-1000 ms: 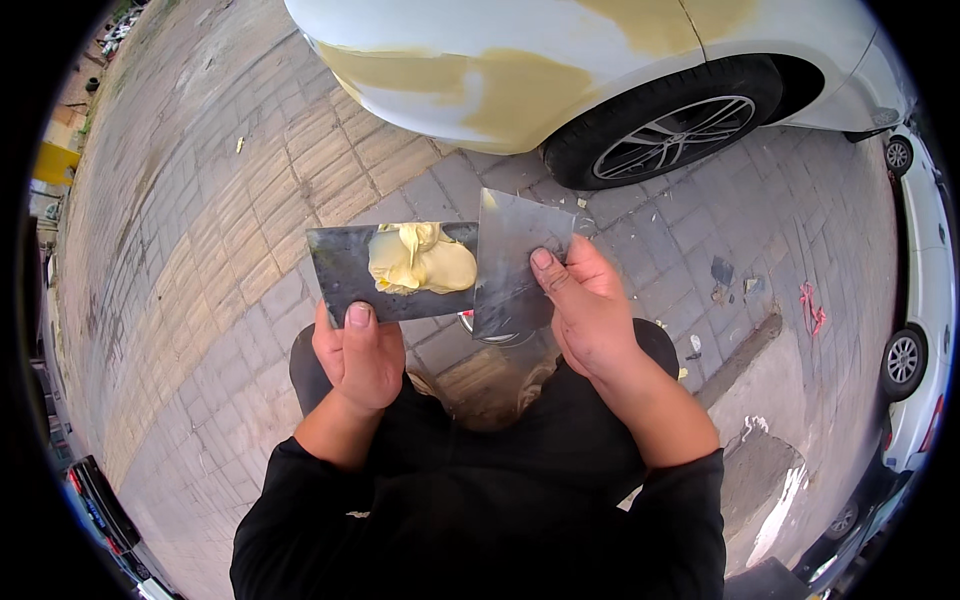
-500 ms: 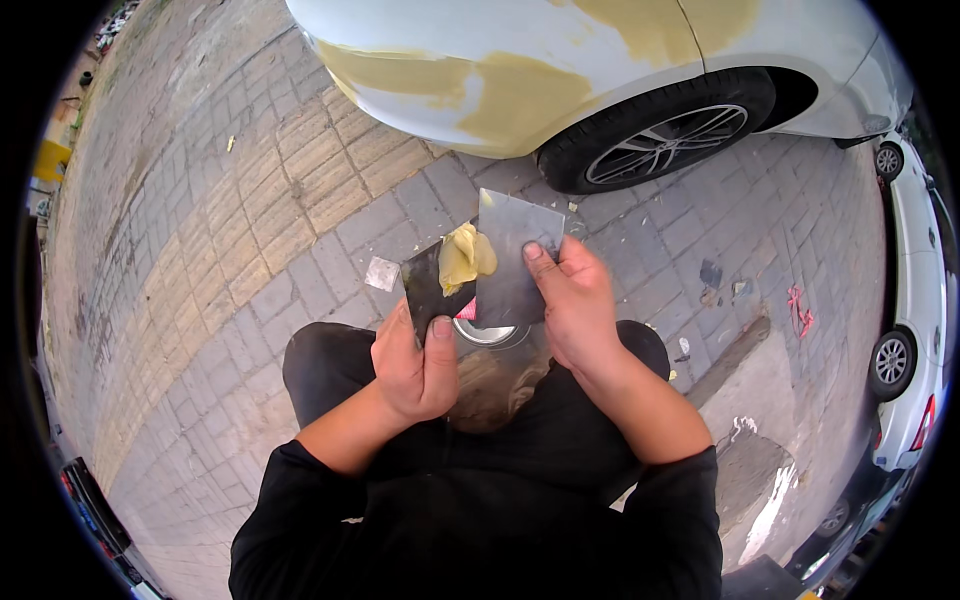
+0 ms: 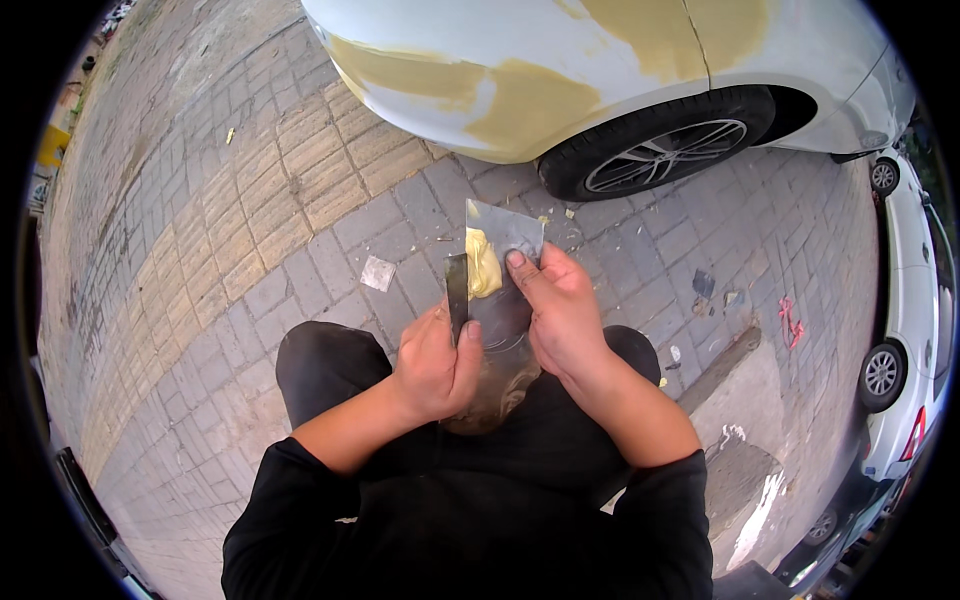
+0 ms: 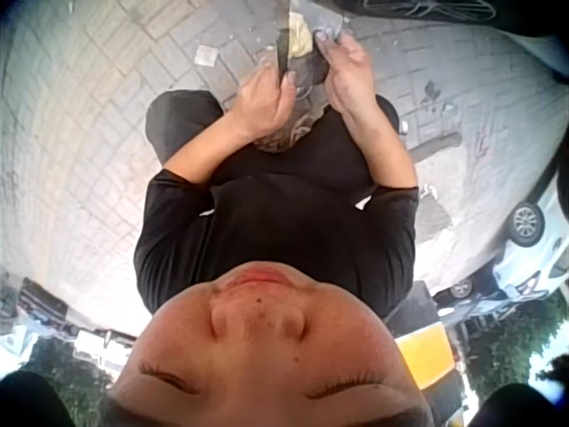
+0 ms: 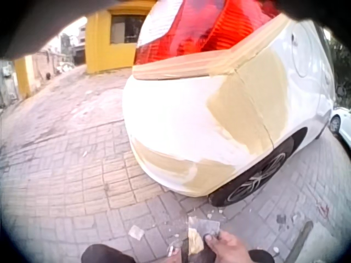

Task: The person mixes a yellow body filler on a metal mixing board using a scraper. They then apply the filler to the rear bumper of a white car, smoothing it over a damaged area near the taillight.

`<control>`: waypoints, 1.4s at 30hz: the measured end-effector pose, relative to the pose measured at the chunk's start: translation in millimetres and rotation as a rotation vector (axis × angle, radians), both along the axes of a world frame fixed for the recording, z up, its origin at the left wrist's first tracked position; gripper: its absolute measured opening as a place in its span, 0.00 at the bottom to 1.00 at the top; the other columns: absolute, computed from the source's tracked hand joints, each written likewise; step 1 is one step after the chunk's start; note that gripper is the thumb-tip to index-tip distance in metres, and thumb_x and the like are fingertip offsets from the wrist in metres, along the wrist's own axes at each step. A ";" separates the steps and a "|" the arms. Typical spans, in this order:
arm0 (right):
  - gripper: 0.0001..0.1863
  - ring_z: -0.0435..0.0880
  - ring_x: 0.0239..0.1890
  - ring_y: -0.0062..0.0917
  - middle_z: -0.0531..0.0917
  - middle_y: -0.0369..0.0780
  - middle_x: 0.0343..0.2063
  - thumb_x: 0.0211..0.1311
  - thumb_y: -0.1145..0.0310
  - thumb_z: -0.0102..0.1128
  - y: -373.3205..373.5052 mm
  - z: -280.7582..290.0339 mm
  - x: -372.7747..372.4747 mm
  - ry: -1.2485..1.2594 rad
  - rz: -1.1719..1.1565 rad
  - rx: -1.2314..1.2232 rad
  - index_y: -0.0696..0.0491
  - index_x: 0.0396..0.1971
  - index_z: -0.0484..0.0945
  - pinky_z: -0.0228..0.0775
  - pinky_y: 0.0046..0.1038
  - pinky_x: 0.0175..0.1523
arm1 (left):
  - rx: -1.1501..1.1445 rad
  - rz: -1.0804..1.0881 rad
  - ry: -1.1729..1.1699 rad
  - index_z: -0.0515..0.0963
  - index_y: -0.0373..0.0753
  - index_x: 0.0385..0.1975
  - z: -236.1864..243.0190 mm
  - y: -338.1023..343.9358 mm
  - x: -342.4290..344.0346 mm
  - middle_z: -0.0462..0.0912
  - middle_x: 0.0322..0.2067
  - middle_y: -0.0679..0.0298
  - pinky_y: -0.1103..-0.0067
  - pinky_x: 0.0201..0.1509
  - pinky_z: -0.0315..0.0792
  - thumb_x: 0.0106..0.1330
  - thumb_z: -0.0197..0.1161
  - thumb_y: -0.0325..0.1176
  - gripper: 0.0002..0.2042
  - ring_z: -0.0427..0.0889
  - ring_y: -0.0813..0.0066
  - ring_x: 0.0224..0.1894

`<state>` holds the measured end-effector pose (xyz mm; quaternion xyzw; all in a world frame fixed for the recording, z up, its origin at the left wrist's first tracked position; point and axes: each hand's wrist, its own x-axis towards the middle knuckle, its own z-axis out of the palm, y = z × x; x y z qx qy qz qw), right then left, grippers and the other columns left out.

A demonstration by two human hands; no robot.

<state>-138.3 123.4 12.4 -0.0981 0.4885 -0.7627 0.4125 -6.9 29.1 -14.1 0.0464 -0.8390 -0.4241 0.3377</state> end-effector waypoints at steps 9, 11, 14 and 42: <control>0.16 0.70 0.61 0.26 0.73 0.38 0.58 0.73 0.69 0.47 13.3 19.0 -28.2 0.033 -0.271 -0.293 0.53 0.58 0.68 0.56 0.36 0.68 | 1.298 -0.274 -0.148 0.71 0.29 0.52 1.2 -48.2 -1.4 0.82 0.45 0.58 0.71 0.50 0.77 0.72 0.49 0.31 0.15 0.83 0.69 0.44; 0.19 0.69 0.62 0.28 0.71 0.39 0.60 0.73 0.71 0.46 15.6 21.0 -33.2 0.108 -0.316 -0.319 0.54 0.61 0.63 0.56 0.37 0.69 | 1.477 -0.351 -0.038 0.70 0.29 0.53 3.1 -59.2 -2.6 0.82 0.46 0.56 0.70 0.52 0.77 0.72 0.50 0.31 0.15 0.82 0.68 0.47; 0.25 0.69 0.62 0.30 0.69 0.42 0.61 0.69 0.78 0.47 7.8 24.3 -23.6 0.260 -0.292 -0.305 0.56 0.64 0.56 0.58 0.37 0.68 | 1.638 -0.384 0.051 0.68 0.30 0.55 -0.4 -61.9 -2.7 0.80 0.49 0.55 0.67 0.56 0.76 0.71 0.52 0.30 0.16 0.82 0.66 0.50; 0.33 0.65 0.64 0.58 0.63 0.60 0.64 0.56 0.85 0.54 25.4 -43.6 32.2 0.378 0.404 -0.068 0.61 0.65 0.60 0.61 0.52 0.65 | 1.627 -0.526 0.242 0.66 0.26 0.56 28.6 -28.2 17.3 0.78 0.50 0.50 0.69 0.57 0.74 0.65 0.54 0.26 0.20 0.80 0.63 0.52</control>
